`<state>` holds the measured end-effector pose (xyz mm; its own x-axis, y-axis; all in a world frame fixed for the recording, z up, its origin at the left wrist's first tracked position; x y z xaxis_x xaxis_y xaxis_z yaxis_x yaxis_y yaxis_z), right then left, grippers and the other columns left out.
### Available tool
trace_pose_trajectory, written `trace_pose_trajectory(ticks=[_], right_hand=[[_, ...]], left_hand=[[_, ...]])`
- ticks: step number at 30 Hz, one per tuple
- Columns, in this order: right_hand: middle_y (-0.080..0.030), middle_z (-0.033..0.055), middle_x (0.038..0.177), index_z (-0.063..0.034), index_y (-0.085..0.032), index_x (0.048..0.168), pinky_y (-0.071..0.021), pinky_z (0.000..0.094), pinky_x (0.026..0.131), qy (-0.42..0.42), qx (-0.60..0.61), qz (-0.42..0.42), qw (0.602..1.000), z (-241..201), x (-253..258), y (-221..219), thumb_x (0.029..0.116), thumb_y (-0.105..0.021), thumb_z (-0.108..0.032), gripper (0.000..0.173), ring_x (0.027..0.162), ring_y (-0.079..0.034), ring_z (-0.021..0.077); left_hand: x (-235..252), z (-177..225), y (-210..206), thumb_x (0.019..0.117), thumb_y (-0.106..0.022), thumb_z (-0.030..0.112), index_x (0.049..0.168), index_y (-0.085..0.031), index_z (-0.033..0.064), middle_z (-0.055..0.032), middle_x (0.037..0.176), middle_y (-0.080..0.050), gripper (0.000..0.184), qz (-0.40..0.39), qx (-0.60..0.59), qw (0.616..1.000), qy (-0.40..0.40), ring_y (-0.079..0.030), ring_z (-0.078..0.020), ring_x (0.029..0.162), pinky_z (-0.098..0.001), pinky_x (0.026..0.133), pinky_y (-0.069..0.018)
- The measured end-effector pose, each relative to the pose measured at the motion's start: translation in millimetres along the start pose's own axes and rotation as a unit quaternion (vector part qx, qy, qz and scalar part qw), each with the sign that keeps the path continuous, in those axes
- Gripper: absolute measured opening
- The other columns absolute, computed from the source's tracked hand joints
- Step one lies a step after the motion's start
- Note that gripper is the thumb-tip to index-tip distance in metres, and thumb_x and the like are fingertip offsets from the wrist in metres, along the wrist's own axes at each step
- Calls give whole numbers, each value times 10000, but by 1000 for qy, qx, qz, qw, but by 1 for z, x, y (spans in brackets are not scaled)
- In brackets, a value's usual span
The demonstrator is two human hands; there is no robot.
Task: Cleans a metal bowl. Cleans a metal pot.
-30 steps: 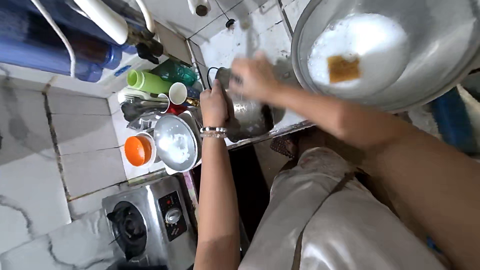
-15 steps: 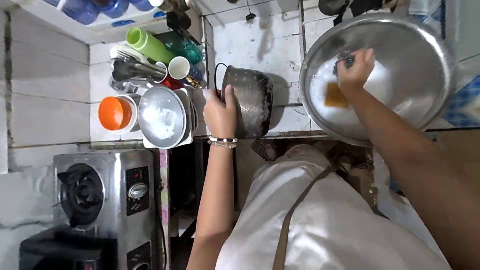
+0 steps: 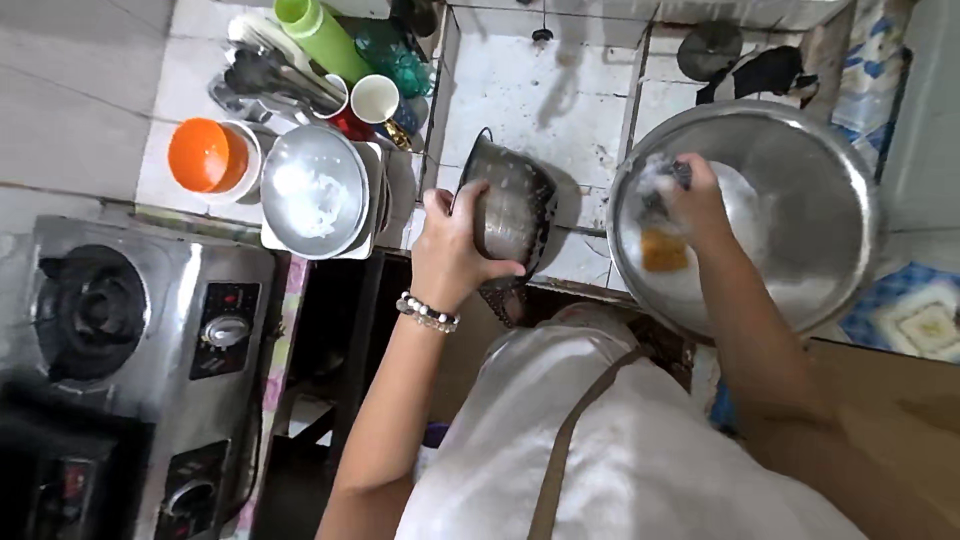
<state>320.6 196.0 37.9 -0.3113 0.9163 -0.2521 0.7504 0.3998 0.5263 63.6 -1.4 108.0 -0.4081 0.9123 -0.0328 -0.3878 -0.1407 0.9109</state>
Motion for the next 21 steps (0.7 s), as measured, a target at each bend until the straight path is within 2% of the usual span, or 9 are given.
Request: trace_pose_trajectory(ticks=[3, 5, 8, 10, 12, 14, 16, 19, 21], right_hand=[[-635, 93, 1101, 31, -530, 1299, -550, 253, 833, 113, 88, 17, 990, -45, -11, -14, 1013, -580, -207, 376, 928, -626, 41], [-624, 52, 1022, 64, -537, 1225, -538, 194, 790, 209, 132, -17, 969, -65, -7, -35, 1017, -532, -148, 298, 861, -606, -15], [-643, 93, 1058, 82, -555, 1224, -548, 218, 818, 270, 136, -49, 952, -87, 4, -73, 1018, -526, -146, 308, 904, -628, 22], [-640, 169, 1193, 41, -591, 1271, -534, 300, 942, 274, 85, -55, 957, -101, 11, -92, 1026, -545, -191, 341, 1079, -633, 142], [-602, 212, 1263, 9, -632, 1284, -491, 347, 1007, 283, 33, -52, 957, -111, 14, -105, 1026, -574, -249, 370, 1181, -588, 233], [-597, 184, 1221, 12, -649, 1238, -501, 312, 977, 301, 17, -44, 952, -113, 18, -111, 990, -643, -302, 400, 1141, -590, 201], [-649, 166, 1179, 36, -636, 1220, -530, 305, 952, 316, 25, -56, 947, -113, 23, -114, 939, -708, -317, 457, 1091, -635, 158], [-681, 113, 1073, 67, -619, 1200, -552, 239, 898, 314, 17, -69, 947, -117, 30, -112, 941, -708, -248, 418, 977, -658, 52], [-681, 131, 1023, 82, -632, 1163, -546, 264, 864, 293, -30, -48, 954, -125, 34, -111, 935, -686, -204, 370, 919, -653, 75]], left_hand=[[-8, -3, -2, 475, -1029, 431, 1478, -475, 189, -298, 1348, -461, 1172, 6, -43, 999, -15, -638, -437, 980, -551, 685, -580], [-11, -13, -7, 577, -993, 416, 1440, -517, 139, -270, 1319, -495, 1024, 30, -110, 993, -35, -636, -403, 988, -538, 727, -573], [-18, -32, -26, 872, -811, 281, 1392, -535, 10, -238, 1296, -585, 648, 109, -253, 960, -50, -624, -288, 1109, -420, 944, -528], [-22, -42, -44, 958, -707, 229, 1394, -496, -16, -180, 1205, -609, 542, 178, -321, 929, -45, -628, -136, 1001, -266, 883, -534], [-26, -47, -60, 968, -691, 255, 1383, -480, -47, -136, 1030, -606, 555, 233, -334, 913, -32, -606, -91, 861, -224, 786, -529], [-29, -49, -72, 934, -728, 311, 1124, -598, -80, -148, 852, -673, 453, 298, -311, 903, -4, -654, -124, 727, -288, 696, -562], [-27, -47, -77, 906, -741, 353, 871, -614, -42, -123, 676, -621, 417, 335, -277, 900, 32, -602, -149, 579, -314, 560, -508], [-16, -37, -70, 912, -656, 382, 780, -601, -2, -134, 575, -570, 410, 331, -222, 914, 69, -588, -270, 494, -449, 464, -453], [-8, -31, -62, 933, -597, 373, 776, -602, 17, -134, 563, -559, 389, 316, -205, 923, 78, -598, -311, 494, -486, 451, -442]])
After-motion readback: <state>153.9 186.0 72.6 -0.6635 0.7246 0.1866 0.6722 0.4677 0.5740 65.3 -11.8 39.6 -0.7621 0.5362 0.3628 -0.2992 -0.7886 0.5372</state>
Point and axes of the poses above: each hand's wrist, its own x-axis towards the middle knuckle, its own y-axis out of the back of the hand, z = x × y, the point moved 3 cm from there along x, towards the middle knuckle
